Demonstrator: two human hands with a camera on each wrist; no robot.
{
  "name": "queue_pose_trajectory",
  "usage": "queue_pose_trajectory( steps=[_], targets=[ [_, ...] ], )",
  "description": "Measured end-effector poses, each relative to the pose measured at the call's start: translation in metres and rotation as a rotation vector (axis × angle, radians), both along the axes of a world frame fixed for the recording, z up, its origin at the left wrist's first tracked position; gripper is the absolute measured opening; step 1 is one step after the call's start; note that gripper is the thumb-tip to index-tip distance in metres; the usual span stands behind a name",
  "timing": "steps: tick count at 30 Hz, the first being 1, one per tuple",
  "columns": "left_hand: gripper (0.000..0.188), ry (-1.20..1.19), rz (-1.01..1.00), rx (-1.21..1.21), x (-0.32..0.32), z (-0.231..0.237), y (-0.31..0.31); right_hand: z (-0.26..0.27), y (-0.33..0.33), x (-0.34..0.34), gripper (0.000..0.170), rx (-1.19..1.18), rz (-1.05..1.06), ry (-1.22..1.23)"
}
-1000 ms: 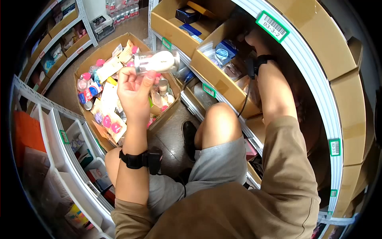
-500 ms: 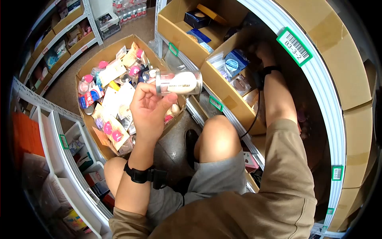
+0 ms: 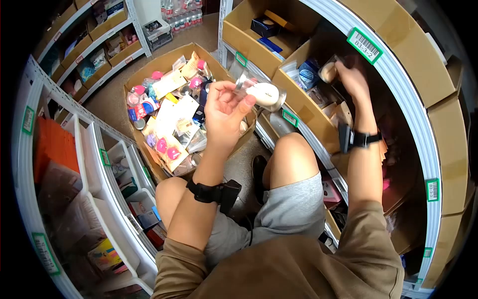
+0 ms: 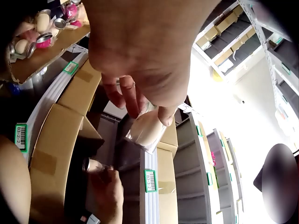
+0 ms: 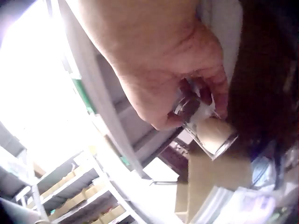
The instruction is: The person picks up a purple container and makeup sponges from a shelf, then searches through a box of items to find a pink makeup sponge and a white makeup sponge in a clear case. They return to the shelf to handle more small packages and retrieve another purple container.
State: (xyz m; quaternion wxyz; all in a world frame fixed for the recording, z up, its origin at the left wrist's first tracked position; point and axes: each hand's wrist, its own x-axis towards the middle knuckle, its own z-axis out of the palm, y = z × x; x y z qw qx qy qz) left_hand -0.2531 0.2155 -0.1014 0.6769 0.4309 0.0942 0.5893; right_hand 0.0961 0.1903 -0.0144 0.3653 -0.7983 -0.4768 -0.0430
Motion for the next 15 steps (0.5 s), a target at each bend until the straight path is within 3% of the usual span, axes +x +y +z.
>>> queue_pose_trajectory(
  steps=[1, 3, 5, 7, 10, 15],
  targets=[
    [0.036, 0.012, -0.001, 0.018, -0.001, 0.000, -0.004, 0.012, -0.019, -0.027, 0.061, -0.047, 0.022, 0.047],
    [0.038, 0.029, -0.033, 0.043, -0.003, 0.000, -0.011, 0.024, -0.047, -0.070, 0.049, 0.090, 0.220, 0.160],
    [0.040, -0.044, -0.155, 0.001, -0.001, 0.002, -0.021, 0.046, -0.072, -0.107, 0.039, 0.109, 0.469, 0.399],
    [0.045, -0.022, -0.222, 0.004, -0.002, 0.000, -0.029, 0.062, -0.090, -0.126, 0.039, 0.026, 0.645, 0.482],
    [0.052, -0.037, -0.357, 0.051, -0.002, 0.004, -0.038, 0.071, -0.099, -0.140, 0.039, 0.017, 0.712, 0.512],
    [0.052, -0.081, -0.371, 0.085, 0.001, 0.009, -0.048, 0.081, -0.103, -0.147, 0.040, -0.035, 0.757, 0.458]
  ],
)
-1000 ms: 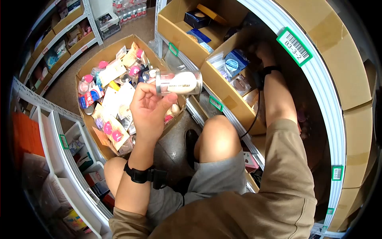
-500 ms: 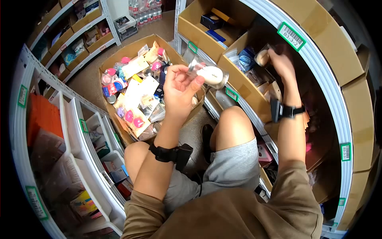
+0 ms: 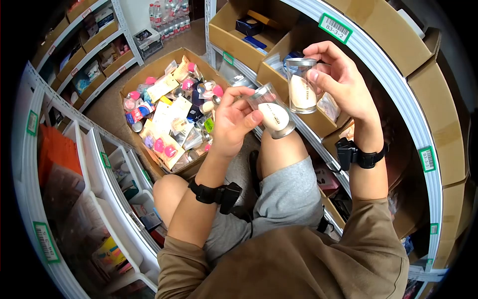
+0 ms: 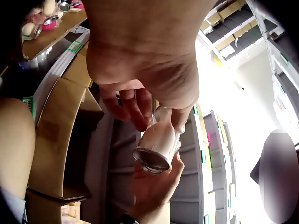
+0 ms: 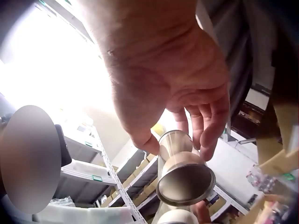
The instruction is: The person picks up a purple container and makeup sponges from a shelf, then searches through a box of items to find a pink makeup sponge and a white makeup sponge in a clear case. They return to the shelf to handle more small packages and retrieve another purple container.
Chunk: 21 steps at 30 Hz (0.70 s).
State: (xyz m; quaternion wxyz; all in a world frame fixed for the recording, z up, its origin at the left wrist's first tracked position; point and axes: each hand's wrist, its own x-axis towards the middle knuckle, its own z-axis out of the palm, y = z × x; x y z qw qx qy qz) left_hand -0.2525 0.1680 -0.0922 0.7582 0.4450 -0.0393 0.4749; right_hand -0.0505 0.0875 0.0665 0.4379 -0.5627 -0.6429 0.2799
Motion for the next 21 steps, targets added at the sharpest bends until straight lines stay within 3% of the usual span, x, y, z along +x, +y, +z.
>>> queue_pose_trajectory(
  steps=[8, 10, 13, 14, 15, 16, 18, 21],
  targets=[
    [0.051, 0.005, 0.018, -0.046, -0.003, 0.008, -0.004, -0.002, 0.004, -0.002, 0.042, 0.007, 0.036, -0.010],
    [0.050, -0.038, 0.036, -0.086, -0.004, 0.009, -0.002, -0.001, 0.016, 0.009, 0.043, 0.024, -0.220, -0.461],
    [0.045, -0.075, 0.100, -0.130, -0.003, 0.007, 0.002, -0.017, 0.054, 0.061, 0.049, -0.003, -0.418, -0.798],
    [0.044, -0.086, 0.106, -0.137, -0.004, 0.006, 0.004, -0.026, 0.072, 0.085, 0.054, -0.110, -0.480, -0.828],
    [0.043, -0.082, 0.126, -0.127, -0.004, 0.004, 0.007, -0.050, 0.096, 0.126, 0.055, -0.064, -0.543, -0.954],
    [0.048, -0.041, 0.140, -0.126, -0.007, 0.006, 0.006, -0.056, 0.108, 0.138, 0.053, -0.150, -0.607, -0.907],
    [0.049, -0.043, 0.154, -0.138, -0.008, 0.005, 0.009, -0.052, 0.136, 0.169, 0.051, -0.397, -0.622, -1.064],
    [0.050, -0.016, 0.148, -0.159, -0.010, 0.004, 0.012, -0.066, 0.161, 0.223, 0.049, -0.204, -0.598, -1.076]
  ],
)
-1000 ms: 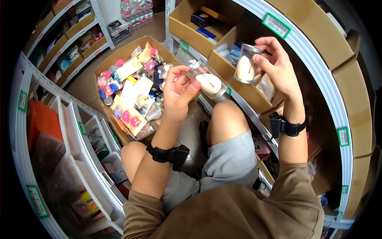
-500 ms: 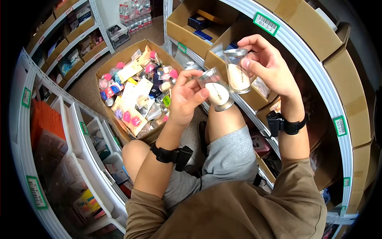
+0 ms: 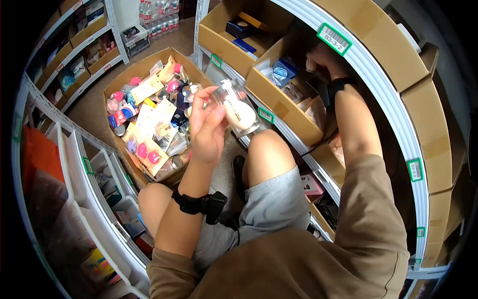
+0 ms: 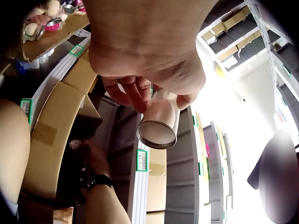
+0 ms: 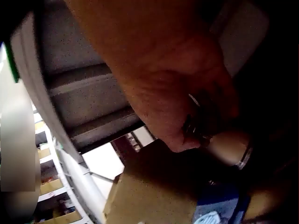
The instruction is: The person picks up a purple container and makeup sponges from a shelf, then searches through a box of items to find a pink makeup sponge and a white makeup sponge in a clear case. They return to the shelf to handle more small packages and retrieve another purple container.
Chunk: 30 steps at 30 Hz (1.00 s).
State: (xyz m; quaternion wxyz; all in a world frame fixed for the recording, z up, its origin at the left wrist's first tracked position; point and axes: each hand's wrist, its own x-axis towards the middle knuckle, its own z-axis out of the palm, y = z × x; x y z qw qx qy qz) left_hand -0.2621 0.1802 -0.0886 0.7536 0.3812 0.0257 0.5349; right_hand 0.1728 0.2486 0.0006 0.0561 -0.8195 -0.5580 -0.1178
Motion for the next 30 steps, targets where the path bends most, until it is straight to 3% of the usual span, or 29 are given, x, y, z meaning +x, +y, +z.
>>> queue_pose_trajectory(
  steps=[6, 19, 26, 30],
  targets=[
    [0.056, 0.065, -0.001, -0.040, -0.007, -0.005, 0.010, -0.016, 0.047, 0.048, 0.048, 0.112, -0.020, -0.154],
    [0.049, 0.048, -0.078, -0.142, -0.005, -0.033, 0.031, -0.080, 0.097, 0.092, 0.045, 0.041, -0.093, -0.161],
    [0.045, 0.108, -0.026, -0.121, -0.001, -0.020, 0.024, -0.044, 0.069, 0.072, 0.044, 0.089, -0.067, -0.267],
    [0.047, 0.072, -0.024, -0.059, 0.003, -0.021, 0.021, -0.005, 0.045, 0.000, 0.043, 0.037, -0.042, -0.289]
  ],
)
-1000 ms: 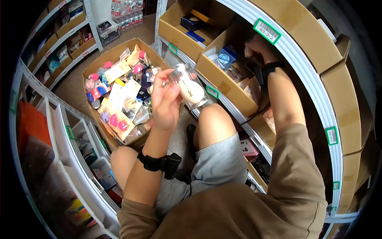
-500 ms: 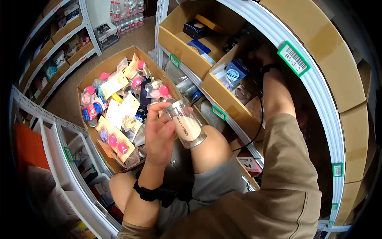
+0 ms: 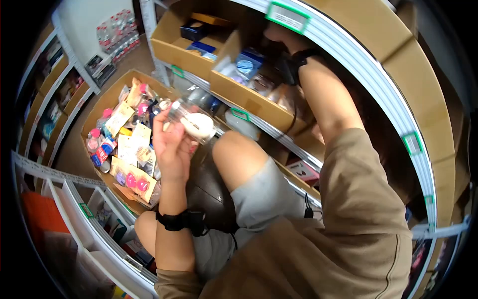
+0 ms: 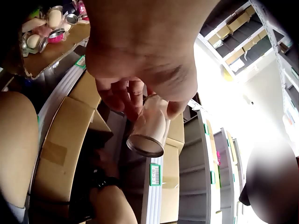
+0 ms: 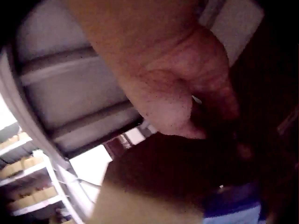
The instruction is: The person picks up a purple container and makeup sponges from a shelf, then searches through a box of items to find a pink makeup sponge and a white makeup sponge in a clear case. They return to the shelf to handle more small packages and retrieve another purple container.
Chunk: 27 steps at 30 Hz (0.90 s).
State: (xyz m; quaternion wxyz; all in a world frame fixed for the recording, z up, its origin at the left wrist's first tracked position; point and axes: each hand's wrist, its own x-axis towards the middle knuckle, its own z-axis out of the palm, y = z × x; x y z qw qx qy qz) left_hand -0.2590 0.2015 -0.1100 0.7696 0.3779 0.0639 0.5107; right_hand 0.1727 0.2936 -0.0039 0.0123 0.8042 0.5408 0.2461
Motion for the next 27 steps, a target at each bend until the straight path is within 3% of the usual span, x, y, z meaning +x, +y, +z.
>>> queue_pose_trajectory(
  steps=[2, 3, 4, 5, 7, 9, 11, 16, 21, 26, 27],
  targets=[
    [0.044, 0.024, -0.028, 0.024, 0.002, 0.001, -0.004, 0.010, -0.028, -0.037, 0.043, -0.069, 0.023, 0.158],
    [0.044, 0.041, -0.044, 0.042, 0.003, -0.001, -0.007, -0.008, -0.057, -0.034, 0.038, 0.162, 0.312, 0.666],
    [0.042, 0.041, -0.059, 0.046, 0.007, 0.003, -0.013, 0.030, -0.092, -0.107, 0.047, -0.114, 0.002, 0.475],
    [0.042, 0.038, -0.079, 0.055, 0.009, 0.004, -0.019, 0.039, -0.127, -0.133, 0.049, -0.110, 0.140, 0.423],
    [0.041, 0.088, -0.160, 0.133, 0.014, 0.003, -0.031, 0.055, -0.190, -0.188, 0.054, -0.099, 0.215, 0.711],
    [0.043, 0.120, -0.268, 0.186, 0.020, 0.005, -0.050, 0.053, -0.245, -0.216, 0.063, -0.144, 0.351, 0.843],
    [0.047, 0.164, -0.346, 0.244, 0.034, 0.009, -0.076, 0.052, -0.293, -0.232, 0.061, -0.127, 0.434, 0.968],
    [0.053, 0.192, -0.520, 0.228, 0.064, 0.012, -0.134, 0.048, -0.369, -0.228, 0.061, -0.068, 0.380, 0.978],
    [0.050, 0.170, -0.559, 0.255, 0.087, 0.015, -0.168, 0.043, -0.423, -0.200, 0.057, 0.049, 0.324, 0.857],
    [0.039, 0.216, -0.486, 0.357, 0.091, 0.013, -0.169, 0.068, -0.458, -0.117, 0.045, 0.047, -0.231, 0.681],
    [0.038, 0.212, -0.486, 0.361, 0.091, 0.012, -0.167, 0.055, -0.460, -0.085, 0.047, 0.130, -0.233, 0.551]
  ],
)
